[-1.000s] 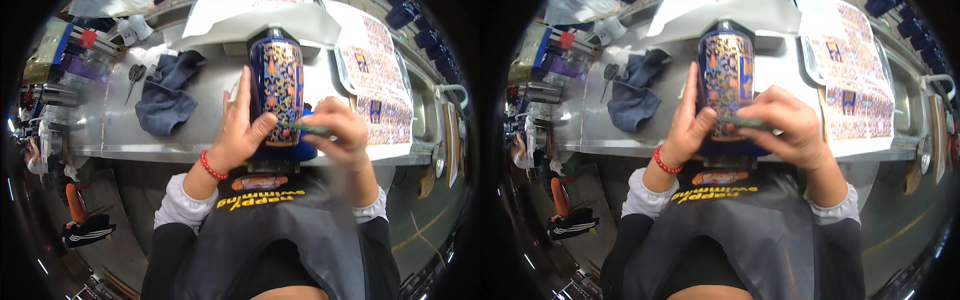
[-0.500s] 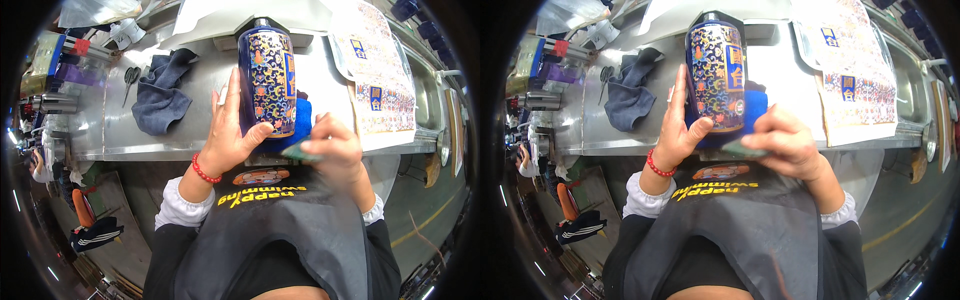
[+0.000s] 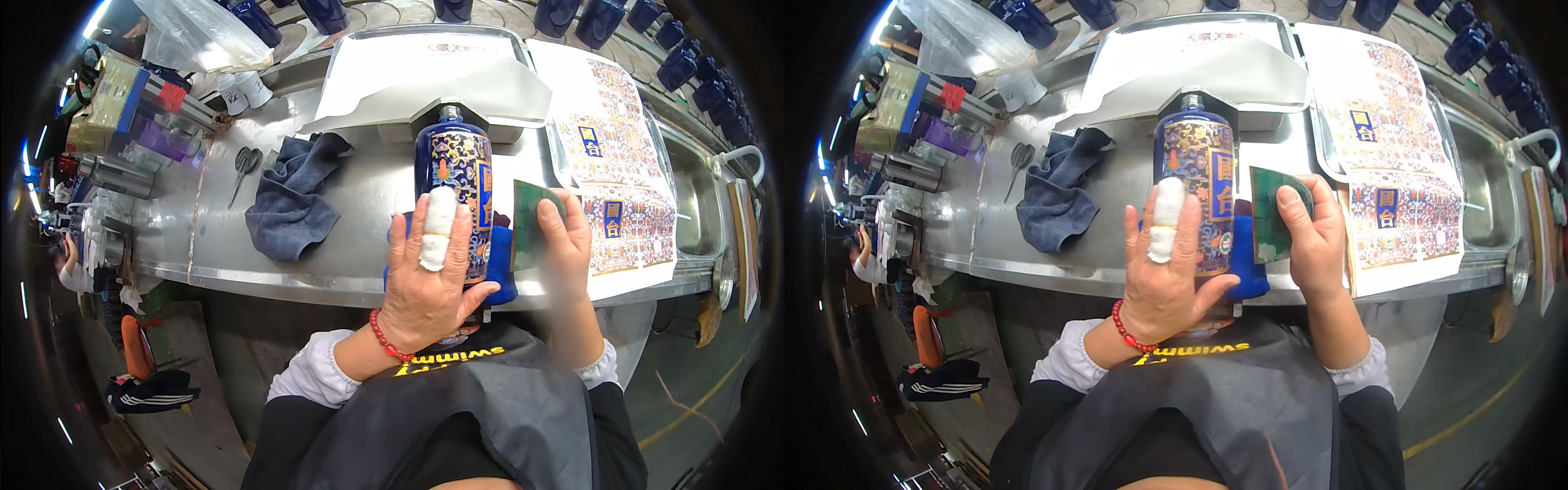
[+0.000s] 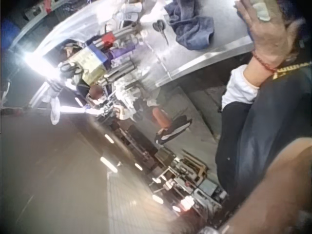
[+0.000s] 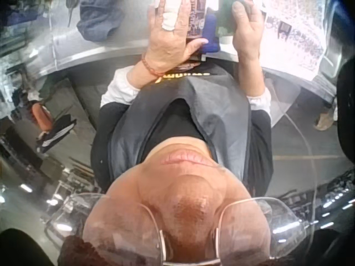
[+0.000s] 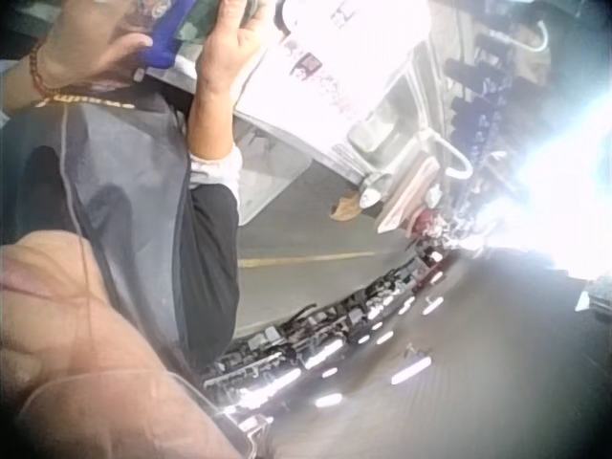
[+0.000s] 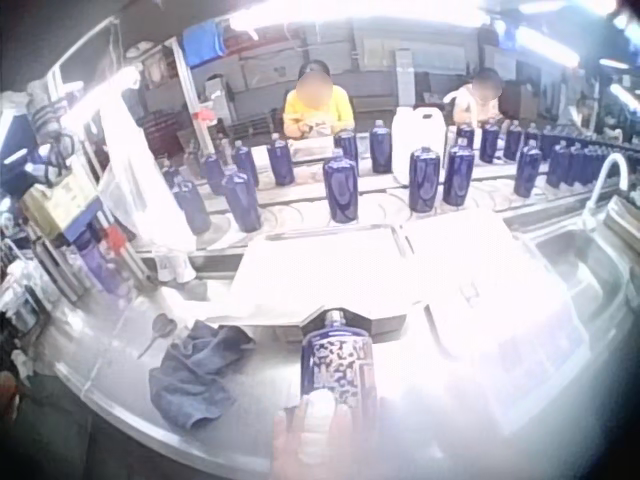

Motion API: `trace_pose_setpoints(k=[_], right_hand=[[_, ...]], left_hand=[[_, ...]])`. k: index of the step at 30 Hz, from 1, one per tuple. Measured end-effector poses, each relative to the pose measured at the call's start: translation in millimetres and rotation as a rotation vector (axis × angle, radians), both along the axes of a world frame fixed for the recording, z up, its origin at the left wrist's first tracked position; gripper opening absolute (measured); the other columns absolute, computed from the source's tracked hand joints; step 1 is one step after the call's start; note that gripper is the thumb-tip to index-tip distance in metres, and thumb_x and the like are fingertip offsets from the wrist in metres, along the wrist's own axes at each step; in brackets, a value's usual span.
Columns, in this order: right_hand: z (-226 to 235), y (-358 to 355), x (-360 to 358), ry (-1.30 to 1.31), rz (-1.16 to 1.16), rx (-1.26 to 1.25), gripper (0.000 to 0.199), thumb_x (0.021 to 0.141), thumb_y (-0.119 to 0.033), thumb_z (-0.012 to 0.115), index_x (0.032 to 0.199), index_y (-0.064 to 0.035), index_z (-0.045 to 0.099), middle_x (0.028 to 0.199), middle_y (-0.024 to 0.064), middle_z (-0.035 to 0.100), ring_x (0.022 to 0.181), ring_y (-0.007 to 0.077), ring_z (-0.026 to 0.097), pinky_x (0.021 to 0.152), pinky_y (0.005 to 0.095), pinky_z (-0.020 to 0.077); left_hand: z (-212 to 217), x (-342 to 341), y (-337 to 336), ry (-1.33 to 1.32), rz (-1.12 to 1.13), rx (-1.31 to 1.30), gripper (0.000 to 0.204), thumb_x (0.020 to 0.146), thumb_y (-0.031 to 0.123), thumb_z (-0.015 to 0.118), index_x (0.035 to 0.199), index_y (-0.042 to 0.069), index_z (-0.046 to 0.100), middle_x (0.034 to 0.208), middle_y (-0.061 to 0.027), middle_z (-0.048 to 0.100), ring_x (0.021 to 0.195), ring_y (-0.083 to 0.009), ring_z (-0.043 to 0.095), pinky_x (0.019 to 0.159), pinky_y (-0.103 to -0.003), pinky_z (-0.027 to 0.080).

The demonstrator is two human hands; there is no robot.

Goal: The person applies decorative stickers to a blue cylindrical container using a green squeegee tool. They smooth the sticker surface, rotate the container to cover different sides, and handle multiple containers on the workbench.

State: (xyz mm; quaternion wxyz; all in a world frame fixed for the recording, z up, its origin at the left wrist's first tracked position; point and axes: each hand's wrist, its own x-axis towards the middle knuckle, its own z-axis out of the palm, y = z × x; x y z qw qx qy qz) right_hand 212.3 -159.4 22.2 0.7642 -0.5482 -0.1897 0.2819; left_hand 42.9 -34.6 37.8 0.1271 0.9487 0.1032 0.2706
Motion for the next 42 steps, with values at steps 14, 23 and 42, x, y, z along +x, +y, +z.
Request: trace_pose_setpoints(k=[14,23,42], right_hand=[[14,24,12,0.131,0.099,0.064,0.013,0.104,-0.015,0.060,0.108,-0.0030,0.060,0.095,0.0024,0.069,0.082,0.0059,0.064,0.071,0.0214,0.0543],[16,28,10,0.118,0.099,0.079,0.013,0.104,-0.014,0.060,0.111,-0.0028,0.059,0.098,0.0030,0.069,0.083,0.0059,0.064,0.072,0.0215,0.0544],[20,40,17,-0.072,0.012,-0.117,0.013,0.103,-0.012,0.061,0.111,-0.0019,0.058,0.092,0.0022,0.068,0.077,0.0056,0.062,0.066,0.0224,0.0534]], left_hand=[[6,-1,35,-0.002,-0.127,-0.074,0.111,0.087,0.080,0.049,0.154,-0.007,0.033,0.150,-0.0282,0.046,0.146,-0.0490,0.032,0.118,-0.068,0.009],[18,15,56,0.038,-0.029,-0.280,0.112,0.087,0.080,0.047,0.156,-0.006,0.030,0.154,-0.0323,0.038,0.145,-0.0520,0.030,0.117,-0.067,0.017],[-20,30,76,-0.192,-0.184,-0.912,0.093,0.104,0.062,0.038,0.154,-0.015,0.022,0.150,-0.0360,0.042,0.141,-0.0422,0.044,0.117,-0.041,0.033]])
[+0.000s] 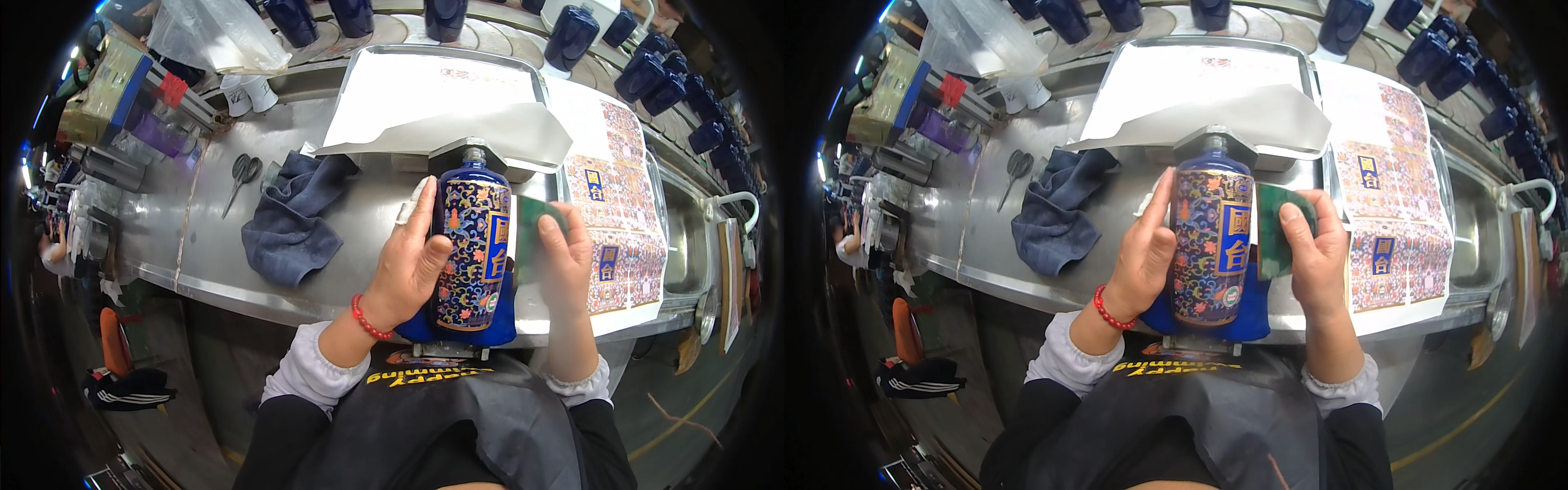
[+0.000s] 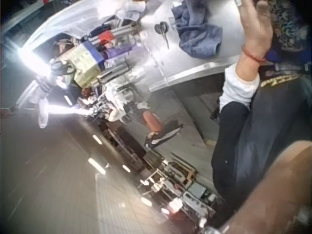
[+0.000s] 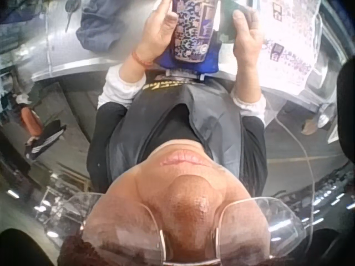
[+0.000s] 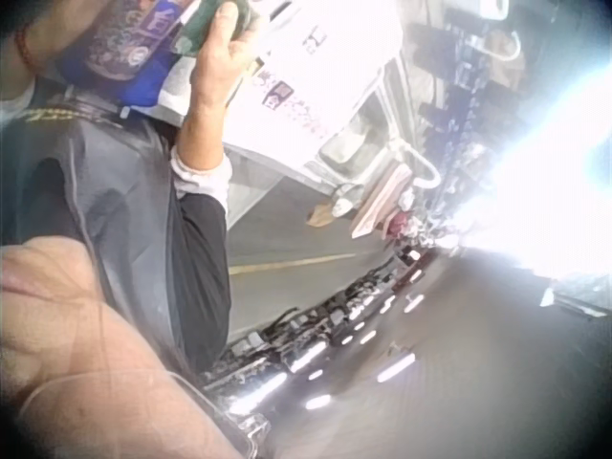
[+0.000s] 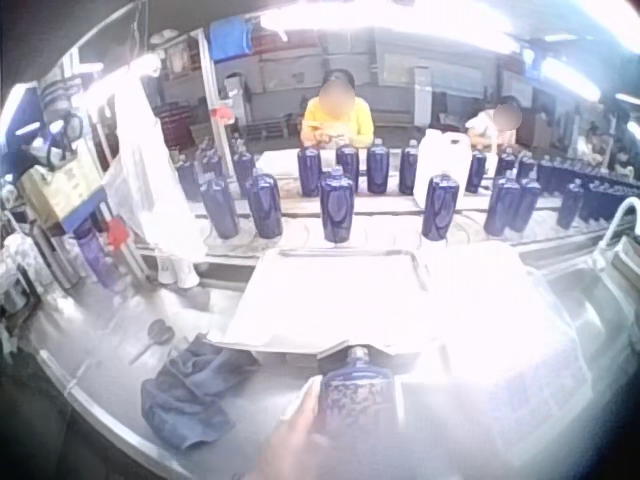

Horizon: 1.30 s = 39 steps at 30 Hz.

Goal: The person applies decorative stickers to a blue cylindrical container using a green squeegee tool. They smooth the sticker surface, rotate the container to cover different sides, and handle multiple containers on the workbench.

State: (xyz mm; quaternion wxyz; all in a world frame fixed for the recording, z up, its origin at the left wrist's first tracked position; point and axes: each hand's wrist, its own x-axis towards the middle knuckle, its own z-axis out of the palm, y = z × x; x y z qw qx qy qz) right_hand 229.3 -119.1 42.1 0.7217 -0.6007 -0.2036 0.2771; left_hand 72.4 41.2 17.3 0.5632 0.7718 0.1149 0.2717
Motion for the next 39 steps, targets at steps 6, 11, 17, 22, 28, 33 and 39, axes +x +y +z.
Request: trace_pose_setpoints(k=[6,11,17,22,28,33,39], right_hand=[[51,14,-11,-1.497,0.263,-0.199,0.039,0.070,0.001,0.078,0.106,-0.0112,0.072,0.093,0.0078,0.060,0.079,0.0253,0.059,0.070,0.0385,0.0489],[70,6,-10,-0.342,0.271,-0.327,0.017,0.094,-0.012,0.071,0.106,-0.0019,0.066,0.091,0.0039,0.068,0.078,0.0103,0.064,0.069,0.0243,0.0508],[21,13,-6,0.006,0.058,-0.014,0.014,0.103,-0.014,0.061,0.110,-0.0019,0.061,0.096,0.0013,0.066,0.084,0.0049,0.060,0.073,0.0202,0.0509],[14,5,-5,-0.142,0.082,-0.012,0.018,0.104,-0.014,0.059,0.115,-0.0014,0.061,0.096,0.0006,0.065,0.084,0.0047,0.059,0.074,0.0207,0.0507],[12,-11,-20,0.069,0.047,0.067,0.022,0.104,-0.014,0.056,0.121,-0.0019,0.059,0.106,0.0064,0.070,0.091,0.0114,0.068,0.079,0.0247,0.0564],[5,-24,-34,0.082,0.024,0.020,0.021,0.101,-0.008,0.058,0.121,-0.0001,0.057,0.103,0.0065,0.069,0.087,0.0088,0.066,0.075,0.0235,0.0558],[6,-31,-42,0.023,0.047,-0.006,0.022,0.101,-0.007,0.058,0.122,-0.0001,0.057,0.105,0.0055,0.068,0.089,0.0082,0.064,0.079,0.0227,0.0539]], left_hand=[[-5,3,0,-0.068,-0.060,-0.327,0.089,0.107,0.060,0.031,0.157,-0.012,0.019,0.149,-0.0279,0.046,0.137,-0.0306,0.049,0.112,-0.037,0.040],[1,13,-2,-0.144,-0.046,-0.240,0.086,0.107,0.055,0.041,0.157,-0.011,0.018,0.139,-0.0292,0.055,0.124,-0.0315,0.059,0.109,-0.038,0.044],[-8,27,-2,-0.097,-0.048,-0.332,0.083,0.107,0.043,0.050,0.158,-0.011,0.012,0.158,-0.0314,0.031,0.147,-0.0362,0.033,0.121,-0.040,0.026],[-12,16,-3,-0.160,-0.147,-0.586,0.083,0.108,0.043,0.049,0.157,-0.012,0.011,0.155,-0.0296,0.037,0.144,-0.0309,0.038,0.118,-0.038,0.031],[-19,1,-13,-0.046,-0.027,0.027,0.100,0.100,0.061,0.050,0.158,-0.010,0.010,0.152,-0.0315,0.040,0.141,-0.0430,0.041,0.120,-0.053,0.018],[-24,-4,-11,-0.031,-0.057,-0.016,0.105,0.097,0.067,0.049,0.160,-0.006,0.008,0.152,-0.0296,0.043,0.140,-0.0441,0.043,0.119,-0.064,0.010],[-24,-18,-14,0.040,0.013,0.353,0.119,0.090,0.077,0.050,0.160,-0.005,-0.001,0.146,-0.0263,0.052,0.134,-0.0411,0.052,0.115,-0.072,0.004]])
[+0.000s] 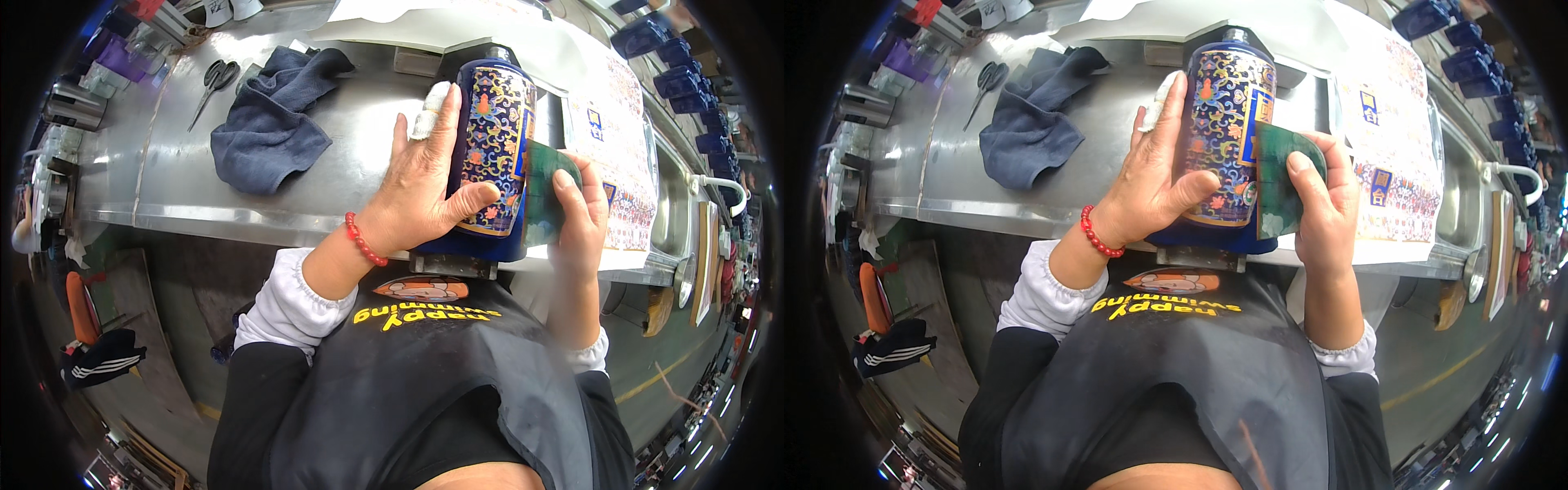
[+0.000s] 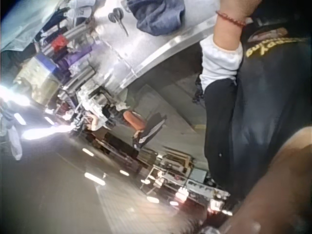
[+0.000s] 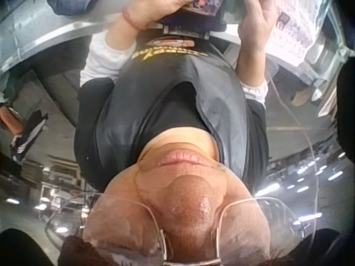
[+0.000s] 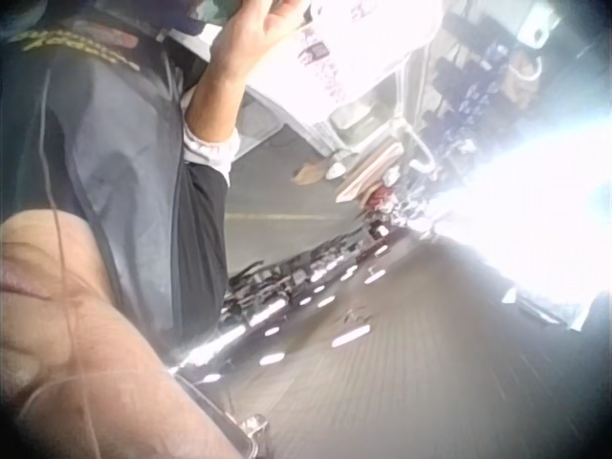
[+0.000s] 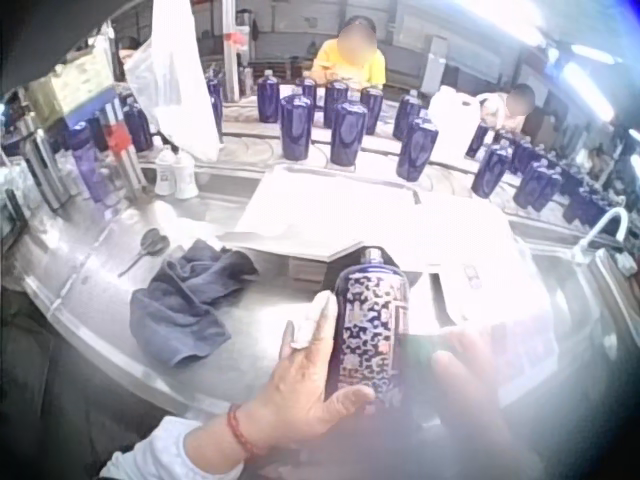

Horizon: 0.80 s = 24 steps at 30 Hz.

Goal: The person applies decorative stickers to a blue cylindrical container using a green squeegee tool. They smooth the sticker surface, rotate the container to cover different sides, and handle multiple containers on the workbench.

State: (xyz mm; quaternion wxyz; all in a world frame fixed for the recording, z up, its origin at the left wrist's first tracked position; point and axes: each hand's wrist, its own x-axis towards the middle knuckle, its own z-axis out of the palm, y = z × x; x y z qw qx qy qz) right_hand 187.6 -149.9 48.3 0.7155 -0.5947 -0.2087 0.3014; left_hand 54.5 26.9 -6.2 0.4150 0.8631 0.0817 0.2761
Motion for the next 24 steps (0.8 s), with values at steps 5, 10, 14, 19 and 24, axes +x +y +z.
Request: trace_pose_setpoints(k=[5,10,14,19,24], right_hand=[[1,-6,-2,-0.017,-0.051,0.001,0.024,0.101,-0.008,0.059,0.123,-0.0002,0.058,0.106,0.0049,0.067,0.093,0.0078,0.062,0.083,0.0231,0.0521],[1,-8,-5,-0.048,-0.018,-0.017,0.024,0.101,-0.008,0.059,0.123,-0.0003,0.057,0.106,0.0049,0.067,0.093,0.0079,0.062,0.083,0.0228,0.0513],[4,-7,-10,-0.079,-0.028,-0.031,0.024,0.101,-0.008,0.059,0.123,-0.0004,0.057,0.106,0.0046,0.067,0.093,0.0074,0.061,0.084,0.0223,0.0503],[9,-6,-16,-0.117,-0.039,-0.087,0.025,0.100,-0.007,0.059,0.125,-0.0011,0.057,0.107,0.0035,0.066,0.095,0.0069,0.060,0.085,0.0225,0.0494],[12,-7,-20,-0.113,-0.031,-0.089,0.026,0.101,-0.006,0.060,0.126,-0.0013,0.057,0.108,0.0032,0.065,0.096,0.0071,0.059,0.086,0.0223,0.0491]], left_hand=[[0,-17,-9,0.062,-0.026,-0.017,0.121,0.089,0.078,0.051,0.160,-0.006,0.000,0.155,-0.0287,0.041,0.140,-0.0426,0.046,0.116,-0.072,0.003],[-2,-23,-16,0.146,-0.041,-0.116,0.122,0.087,0.079,0.053,0.162,-0.002,-0.001,0.156,-0.0274,0.035,0.140,-0.0405,0.042,0.116,-0.071,0.002],[-5,-23,-15,0.152,-0.006,-0.061,0.122,0.088,0.078,0.055,0.162,-0.001,-0.001,0.142,-0.0218,0.054,0.122,-0.0347,0.058,0.117,-0.069,0.002],[-8,-25,-14,0.072,-0.055,-0.116,0.117,0.090,0.075,0.054,0.162,0.002,-0.002,0.147,-0.0292,0.050,0.131,-0.0447,0.052,0.116,-0.070,0.005],[-8,-30,-14,0.016,-0.060,-0.142,0.104,0.094,0.063,0.059,0.162,0.004,0.008,0.140,-0.0272,0.055,0.129,-0.0446,0.053,0.117,-0.067,0.008]])
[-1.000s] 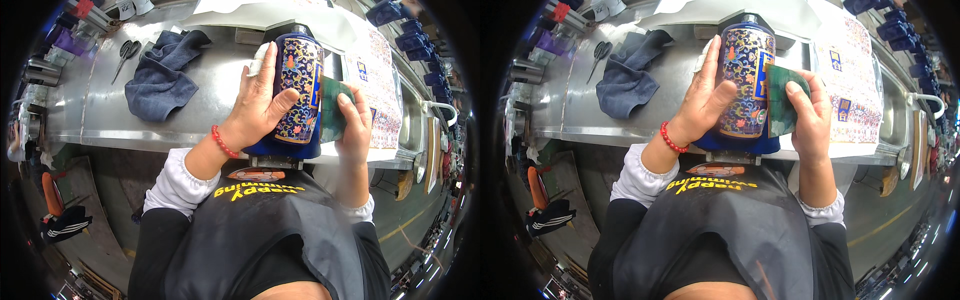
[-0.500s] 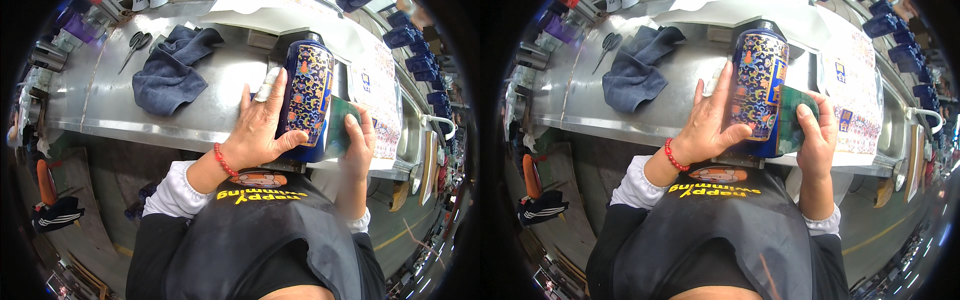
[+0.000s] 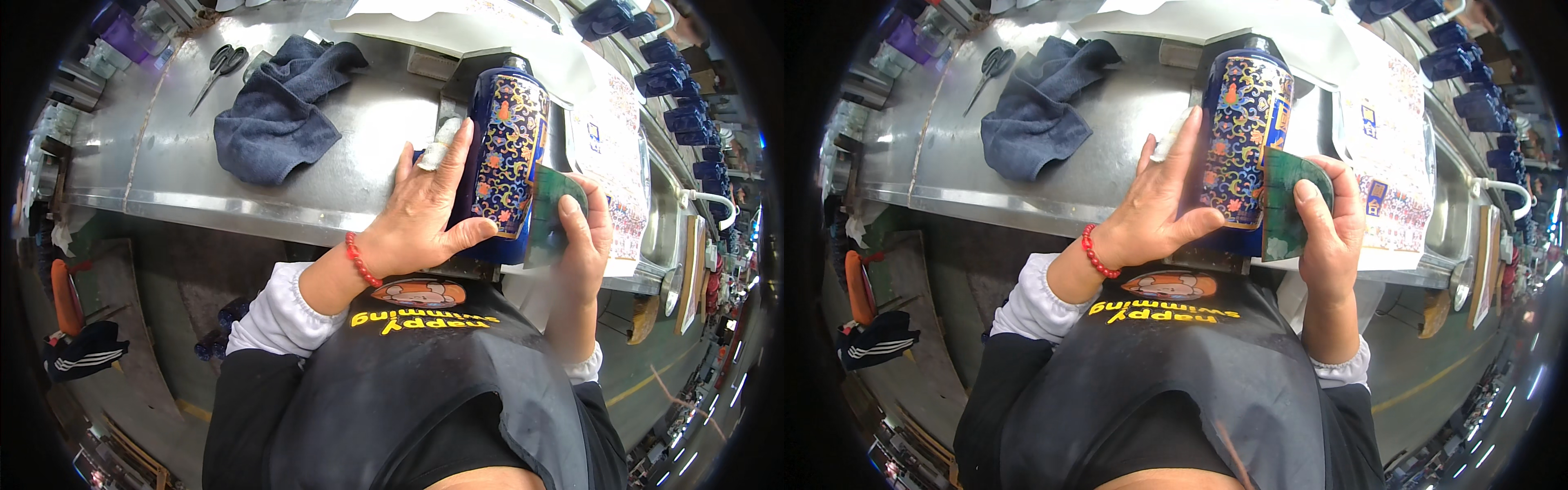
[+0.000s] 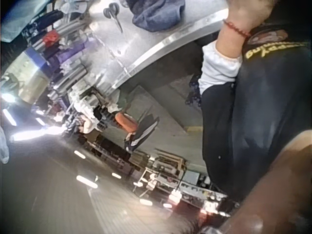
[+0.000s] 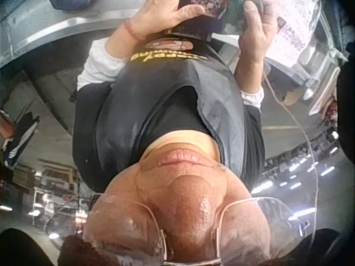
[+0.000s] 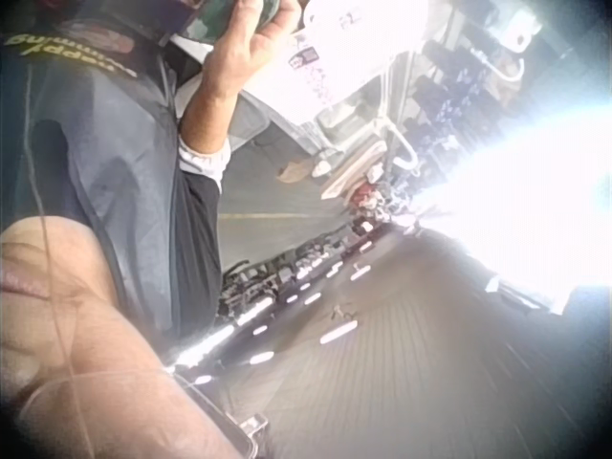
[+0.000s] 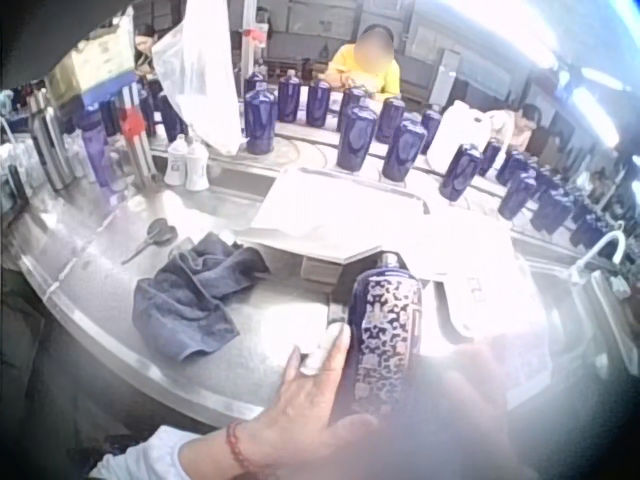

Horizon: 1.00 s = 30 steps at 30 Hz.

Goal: The person applies decorative stickers to a blue cylindrical container using a green squeegee tool. They smooth the sticker surface, rotate the container to cover different sides, and handle multiple containers on the workbench.

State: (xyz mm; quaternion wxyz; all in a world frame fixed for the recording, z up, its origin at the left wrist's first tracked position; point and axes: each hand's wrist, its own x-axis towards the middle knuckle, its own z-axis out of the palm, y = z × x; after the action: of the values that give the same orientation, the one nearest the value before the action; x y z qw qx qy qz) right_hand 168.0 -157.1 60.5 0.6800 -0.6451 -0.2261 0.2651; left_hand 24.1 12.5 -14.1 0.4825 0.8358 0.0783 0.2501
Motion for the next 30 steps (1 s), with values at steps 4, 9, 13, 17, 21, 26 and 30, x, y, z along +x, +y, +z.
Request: trace_pose_setpoints(k=[4,9,13,17,21,26,30], right_hand=[[3,-1,-1,-0.030,0.020,0.006,0.026,0.101,-0.006,0.060,0.126,-0.0011,0.056,0.109,0.0035,0.065,0.097,0.0071,0.059,0.088,0.0221,0.0485],[4,-2,-1,-0.039,0.043,0.002,0.026,0.101,-0.006,0.059,0.126,-0.0009,0.056,0.110,0.0039,0.065,0.098,0.0071,0.059,0.089,0.0222,0.0479],[4,-3,-2,-0.050,0.029,-0.002,0.027,0.101,-0.006,0.060,0.127,-0.0010,0.056,0.111,0.0041,0.065,0.099,0.0074,0.059,0.089,0.0225,0.0479],[4,-3,-2,-0.062,0.039,0.002,0.027,0.101,-0.006,0.060,0.127,-0.0010,0.056,0.111,0.0042,0.065,0.099,0.0076,0.059,0.089,0.0229,0.0478],[4,-3,-2,-0.058,0.044,0.001,0.027,0.101,-0.006,0.059,0.127,-0.0010,0.056,0.111,0.0043,0.065,0.099,0.0077,0.059,0.090,0.0230,0.0477],[3,-2,-1,-0.054,0.054,-0.002,0.027,0.101,-0.006,0.060,0.127,-0.0010,0.056,0.111,0.0044,0.065,0.099,0.0078,0.059,0.090,0.0230,0.0476],[2,-3,-1,-0.053,0.058,0.003,0.027,0.100,-0.006,0.060,0.126,-0.0011,0.056,0.111,0.0043,0.065,0.099,0.0078,0.059,0.090,0.0230,0.0475]], left_hand=[[2,-6,5,-0.240,0.015,-0.129,0.058,0.090,0.034,0.068,0.139,0.011,0.049,0.139,-0.0222,0.056,0.137,-0.0430,0.043,0.119,-0.062,0.013],[2,-9,10,-0.259,0.107,0.225,0.038,0.077,0.011,0.070,0.114,0.023,0.071,0.141,-0.0152,0.057,0.142,-0.0359,0.040,0.122,-0.061,0.014],[3,-12,17,-0.273,0.112,0.309,0.039,0.076,0.009,0.070,0.112,0.024,0.072,0.138,-0.0137,0.060,0.142,-0.0349,0.040,0.123,-0.060,0.014],[5,-15,21,-0.266,0.111,0.334,0.040,0.074,0.007,0.071,0.110,0.025,0.072,0.136,-0.0129,0.061,0.142,-0.0341,0.039,0.123,-0.059,0.016],[6,-14,24,-0.260,0.089,0.315,0.040,0.073,0.007,0.071,0.109,0.026,0.073,0.137,-0.0125,0.061,0.142,-0.0337,0.039,0.123,-0.058,0.016],[6,-13,26,-0.273,0.070,0.333,0.040,0.073,0.008,0.071,0.109,0.026,0.073,0.140,-0.0121,0.060,0.142,-0.0332,0.039,0.123,-0.058,0.016],[7,-14,28,-0.269,0.061,0.336,0.040,0.073,0.008,0.071,0.109,0.027,0.073,0.140,-0.0117,0.060,0.142,-0.0329,0.039,0.124,-0.058,0.015]])
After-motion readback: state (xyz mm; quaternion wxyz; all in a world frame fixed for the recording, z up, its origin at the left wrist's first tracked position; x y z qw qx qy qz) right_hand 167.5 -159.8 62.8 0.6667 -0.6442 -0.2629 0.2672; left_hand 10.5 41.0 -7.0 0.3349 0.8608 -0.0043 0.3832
